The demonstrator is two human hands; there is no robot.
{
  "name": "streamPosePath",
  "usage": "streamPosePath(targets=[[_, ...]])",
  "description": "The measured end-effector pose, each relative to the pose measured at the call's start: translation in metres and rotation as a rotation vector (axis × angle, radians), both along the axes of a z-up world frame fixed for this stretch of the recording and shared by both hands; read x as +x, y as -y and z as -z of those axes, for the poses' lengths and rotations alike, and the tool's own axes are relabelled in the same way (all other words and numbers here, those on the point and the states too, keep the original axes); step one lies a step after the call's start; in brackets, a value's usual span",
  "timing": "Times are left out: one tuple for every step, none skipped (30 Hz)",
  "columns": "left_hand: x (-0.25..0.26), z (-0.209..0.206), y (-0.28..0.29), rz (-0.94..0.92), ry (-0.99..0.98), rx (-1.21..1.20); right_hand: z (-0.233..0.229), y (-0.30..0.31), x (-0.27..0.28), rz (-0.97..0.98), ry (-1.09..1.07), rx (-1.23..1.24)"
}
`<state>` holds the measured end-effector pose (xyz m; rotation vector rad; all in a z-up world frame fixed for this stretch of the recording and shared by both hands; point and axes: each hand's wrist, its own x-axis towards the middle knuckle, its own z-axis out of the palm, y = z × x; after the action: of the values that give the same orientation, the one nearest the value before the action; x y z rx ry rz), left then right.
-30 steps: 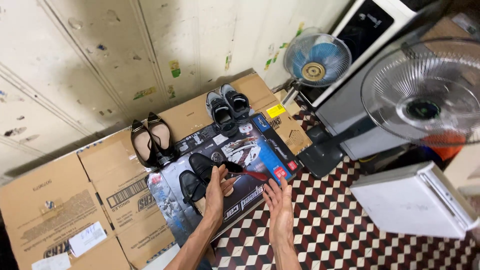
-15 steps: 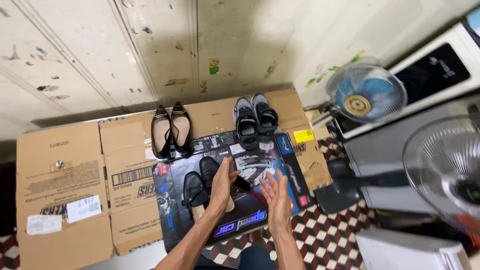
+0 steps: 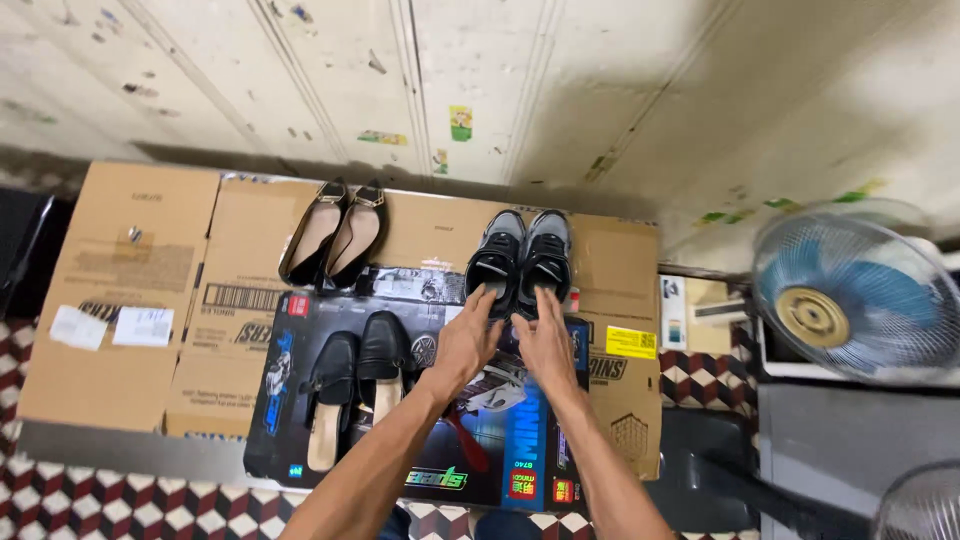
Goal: Organizing shoes by picking them up from a box, brushing them, and placing them into a shoe rack
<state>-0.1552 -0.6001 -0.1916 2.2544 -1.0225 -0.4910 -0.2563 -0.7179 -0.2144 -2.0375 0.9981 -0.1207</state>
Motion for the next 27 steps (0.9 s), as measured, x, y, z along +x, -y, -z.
streamPosePath(targets=[[0.000,0.003,0.004,-0.021,0.001,0.013,-0.004,0.004,0.004,-0.021,0.001,0.013],[0.002,0.005,0.010,0.002,-0.009,0.099,-0.010,0.009,0.008,-0.071,-0.071,0.013],[0.004,0.007,0.015,0.025,-0.021,0.184,-0.016,0.014,0.012,-0.121,-0.143,0.011],[0.004,0.016,0.018,0.014,-0.020,0.188,-0.013,0.016,0.014,-0.132,-0.140,0.015],[0.004,0.025,0.021,0.008,-0.007,0.217,-0.010,0.017,0.015,-0.146,-0.187,0.013],[0.004,0.034,0.023,0.005,0.005,0.245,-0.007,0.019,0.016,-0.157,-0.233,0.010],[0.002,0.040,0.025,-0.003,0.005,0.248,0.011,0.022,0.016,-0.165,-0.231,0.012],[0.001,0.046,0.027,-0.010,0.023,0.287,0.029,0.025,0.015,-0.188,-0.241,-0.039],[-0.001,0.053,0.028,-0.017,0.041,0.326,0.048,0.027,0.015,-0.211,-0.250,-0.091],[-0.001,0.064,0.029,-0.026,0.036,0.327,0.057,0.030,0.015,-0.221,-0.253,-0.090],[-0.003,0.074,0.028,-0.044,0.058,0.317,0.066,0.032,0.014,-0.205,-0.281,-0.106],[-0.003,0.084,0.027,-0.064,0.080,0.303,0.074,0.035,0.014,-0.191,-0.308,-0.125],[-0.004,0.081,0.028,-0.075,0.076,0.302,0.074,0.038,0.011,-0.203,-0.309,-0.129],[-0.005,0.077,0.027,-0.087,0.080,0.245,0.072,0.040,0.007,-0.181,-0.264,-0.137],[-0.006,0.072,0.025,-0.098,0.084,0.189,0.070,0.040,0.004,-0.160,-0.218,-0.144],[-0.008,0.060,0.021,-0.113,0.087,0.186,0.048,0.035,0.003,-0.173,-0.213,-0.149],[-0.010,0.047,0.017,-0.113,0.112,0.141,0.025,0.029,0.001,-0.126,-0.153,-0.130],[-0.013,0.034,0.012,-0.114,0.141,0.096,0.002,0.021,-0.001,-0.080,-0.090,-0.109],[-0.020,0.025,0.002,-0.129,0.147,0.093,0.007,0.016,-0.010,-0.093,-0.082,-0.115],[-0.025,0.014,-0.008,-0.147,0.161,0.054,0.011,0.011,-0.017,-0.129,-0.080,-0.192],[-0.031,0.004,-0.018,-0.166,0.175,0.016,0.015,0.006,-0.024,-0.165,-0.078,-0.270],[-0.036,-0.011,-0.028,-0.181,0.183,0.014,-0.011,-0.009,-0.024,-0.179,-0.068,-0.274],[-0.040,-0.025,-0.040,-0.192,0.190,-0.070,-0.036,-0.024,-0.025,-0.187,-0.057,-0.301],[-0.045,-0.038,-0.051,-0.201,0.195,-0.155,-0.061,-0.039,-0.026,-0.194,-0.049,-0.329],[-0.046,-0.045,-0.063,-0.216,0.203,-0.158,-0.069,-0.050,-0.025,-0.208,-0.040,-0.334],[-0.049,-0.051,-0.076,-0.260,0.172,-0.187,-0.076,-0.061,-0.026,-0.221,-0.027,-0.351],[-0.052,-0.057,-0.090,-0.303,0.142,-0.217,-0.083,-0.073,-0.026,-0.235,-0.014,-0.369]])
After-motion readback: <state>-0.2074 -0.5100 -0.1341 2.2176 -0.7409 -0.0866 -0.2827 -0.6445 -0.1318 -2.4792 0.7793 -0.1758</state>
